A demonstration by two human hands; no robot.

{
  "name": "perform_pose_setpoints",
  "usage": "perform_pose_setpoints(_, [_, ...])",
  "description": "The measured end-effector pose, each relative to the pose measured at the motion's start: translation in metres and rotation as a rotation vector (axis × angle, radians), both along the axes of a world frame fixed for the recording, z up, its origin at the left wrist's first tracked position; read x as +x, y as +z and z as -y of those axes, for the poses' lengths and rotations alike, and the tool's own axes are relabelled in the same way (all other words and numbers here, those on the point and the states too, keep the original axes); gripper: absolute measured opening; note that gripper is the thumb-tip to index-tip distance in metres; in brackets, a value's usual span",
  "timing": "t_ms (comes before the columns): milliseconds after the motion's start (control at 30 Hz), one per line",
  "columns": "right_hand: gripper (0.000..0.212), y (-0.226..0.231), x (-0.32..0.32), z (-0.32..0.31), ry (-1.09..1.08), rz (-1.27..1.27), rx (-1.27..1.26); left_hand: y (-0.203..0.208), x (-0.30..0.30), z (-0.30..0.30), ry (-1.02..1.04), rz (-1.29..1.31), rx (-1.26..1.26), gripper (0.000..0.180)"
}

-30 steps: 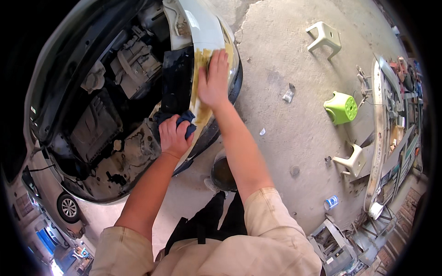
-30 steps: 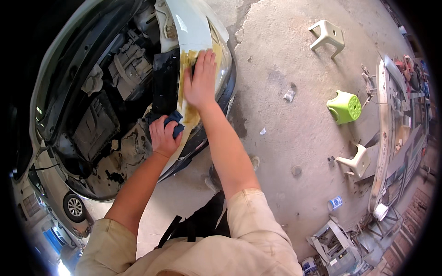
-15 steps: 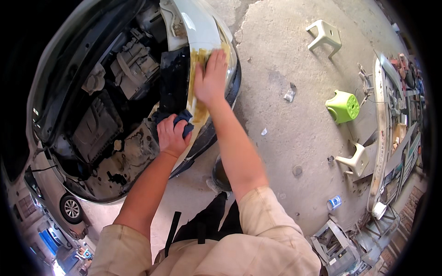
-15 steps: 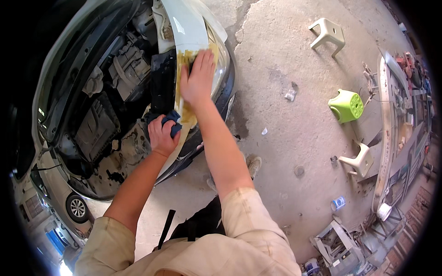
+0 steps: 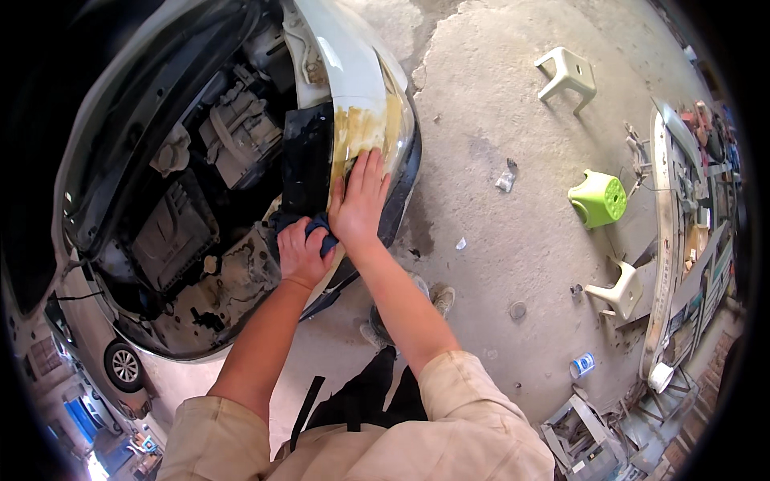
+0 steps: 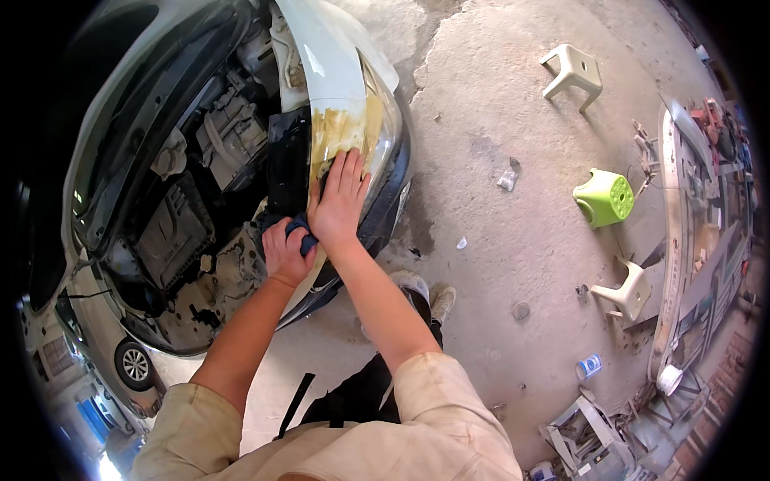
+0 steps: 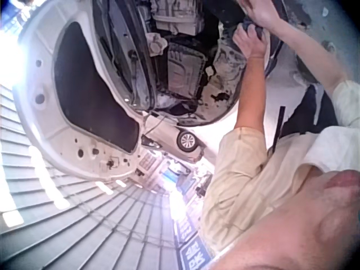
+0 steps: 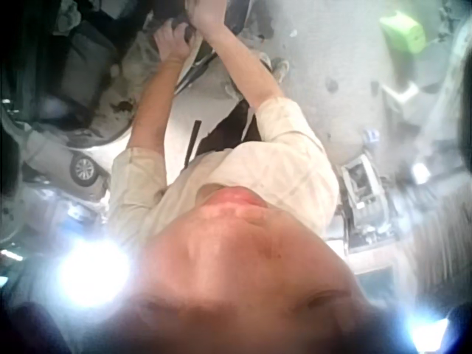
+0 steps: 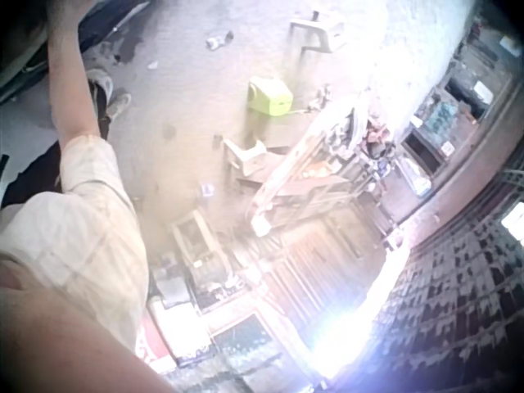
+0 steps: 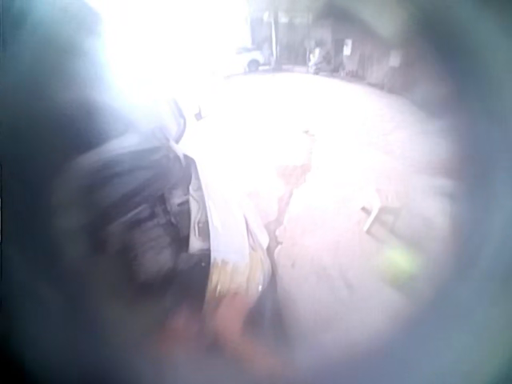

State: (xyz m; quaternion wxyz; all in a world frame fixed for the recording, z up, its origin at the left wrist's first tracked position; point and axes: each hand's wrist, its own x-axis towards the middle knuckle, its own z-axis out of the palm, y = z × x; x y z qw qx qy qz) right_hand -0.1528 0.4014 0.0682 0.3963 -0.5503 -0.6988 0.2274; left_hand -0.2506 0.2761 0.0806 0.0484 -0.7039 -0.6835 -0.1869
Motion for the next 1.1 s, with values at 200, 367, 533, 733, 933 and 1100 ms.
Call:
perform_pose_setpoints(200, [0.064,0.006,0.002,-0.06,-0.031,-0.026,-0.078,-0.003,0.001,-0.006,-0.015,-0.005,0.021,0.049])
perform_pose_setpoints(367, [0.069,-0.001,0.019,0.008,0.135,0.084,-0.098,0.001,-0.002,0.004,0.003,0.001,-0.006,0.049])
perform_pose_setpoints(533, [0.072,0.002,0.009,-0.046,0.078,-0.084,-0.011,-0.002,0.001,-0.003,-0.022,-0.004,0.002,0.049])
perform_pose_setpoints(733, [0.077,-0.021,0.015,0.034,0.206,-0.142,-0.09,0.001,-0.006,0.005,0.0,-0.015,-0.036,0.048])
perform_pose_setpoints(933, [0.074,-0.011,0.018,-0.044,0.128,-0.166,-0.029,-0.003,-0.001,-0.006,-0.017,-0.027,0.004,0.047])
perform_pose_setpoints(1100, [0.078,-0.028,0.028,0.03,0.244,-0.108,-0.069,0.001,-0.006,0.003,-0.013,-0.032,-0.006,0.045])
